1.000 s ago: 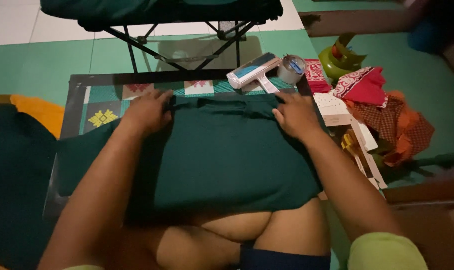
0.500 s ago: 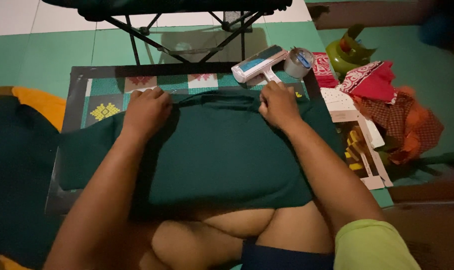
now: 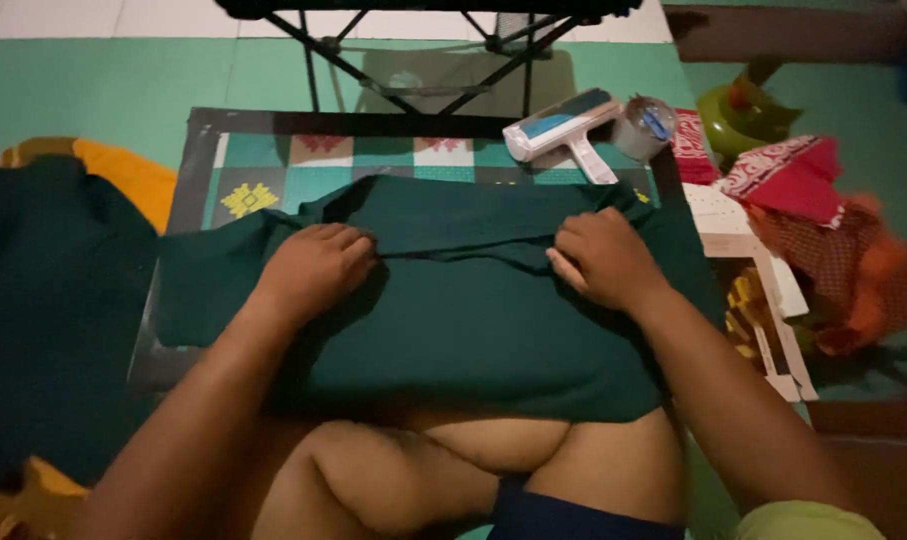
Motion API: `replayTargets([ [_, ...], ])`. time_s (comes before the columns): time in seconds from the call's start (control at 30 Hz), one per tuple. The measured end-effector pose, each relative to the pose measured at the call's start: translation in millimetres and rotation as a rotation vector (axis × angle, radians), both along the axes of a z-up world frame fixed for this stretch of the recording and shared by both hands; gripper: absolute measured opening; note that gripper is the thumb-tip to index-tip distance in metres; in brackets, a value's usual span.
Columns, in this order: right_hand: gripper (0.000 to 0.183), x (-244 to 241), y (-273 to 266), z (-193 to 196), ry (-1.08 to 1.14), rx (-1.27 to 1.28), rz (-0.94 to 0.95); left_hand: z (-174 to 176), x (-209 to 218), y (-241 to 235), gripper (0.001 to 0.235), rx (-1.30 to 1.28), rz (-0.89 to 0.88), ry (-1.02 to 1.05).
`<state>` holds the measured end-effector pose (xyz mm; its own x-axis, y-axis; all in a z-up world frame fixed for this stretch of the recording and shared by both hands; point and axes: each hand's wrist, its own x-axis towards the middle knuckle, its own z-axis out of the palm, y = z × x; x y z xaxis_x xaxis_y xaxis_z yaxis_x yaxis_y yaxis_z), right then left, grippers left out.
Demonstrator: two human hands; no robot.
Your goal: The person sits on the floor and lays a dark green shirt on a patterned mat. They use a small blue utility knife to cut the collar and sleeve areas of the shirt. The person repeatedly adjusts the fabric and makes cuts along the neckline and armholes.
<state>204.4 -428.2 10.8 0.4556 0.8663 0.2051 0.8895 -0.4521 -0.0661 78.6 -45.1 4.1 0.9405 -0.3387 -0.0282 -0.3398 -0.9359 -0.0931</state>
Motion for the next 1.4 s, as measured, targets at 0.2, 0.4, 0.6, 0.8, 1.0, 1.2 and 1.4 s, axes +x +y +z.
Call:
replayTargets([
  [0.2, 0.023, -13, 92, 36, 0.069, 0.069, -0.109, 4, 3, -8, 0.019, -0.499, 0.511, 0.021],
  [0.4, 0.01, 6, 208, -14, 0.205, 0.044, 0.088, -41, 21, 9, 0.045, -0.644, 0.579, -0.35],
  [0.6, 0.025, 23, 273, -68, 0.199, 0.389, 0.004, -49, 15, 27, 0.034, -0.642, 0.8, -0.345],
  [0.8, 0.01, 28, 270, -60, 0.623, 0.552, 0.0, -60, 21, 32, 0.011, -1.081, 0.849, -0.395],
  [1.0, 0.01, 28, 268, -61, 0.743, 0.578, -0.013, -60, 20, 38, 0.027, -2.194, 0.991, -0.074],
  [1.2, 0.009, 27, 269, -55, 0.705, 0.549, -0.028, -42, 16, 39, 0.029, -2.256, 0.965, 0.02],
  [1.4, 0.012, 19, 264, -35, 0.723, 0.56, -0.014, -43, 14, 43, 0.03, -2.286, 0.881, 0.039],
])
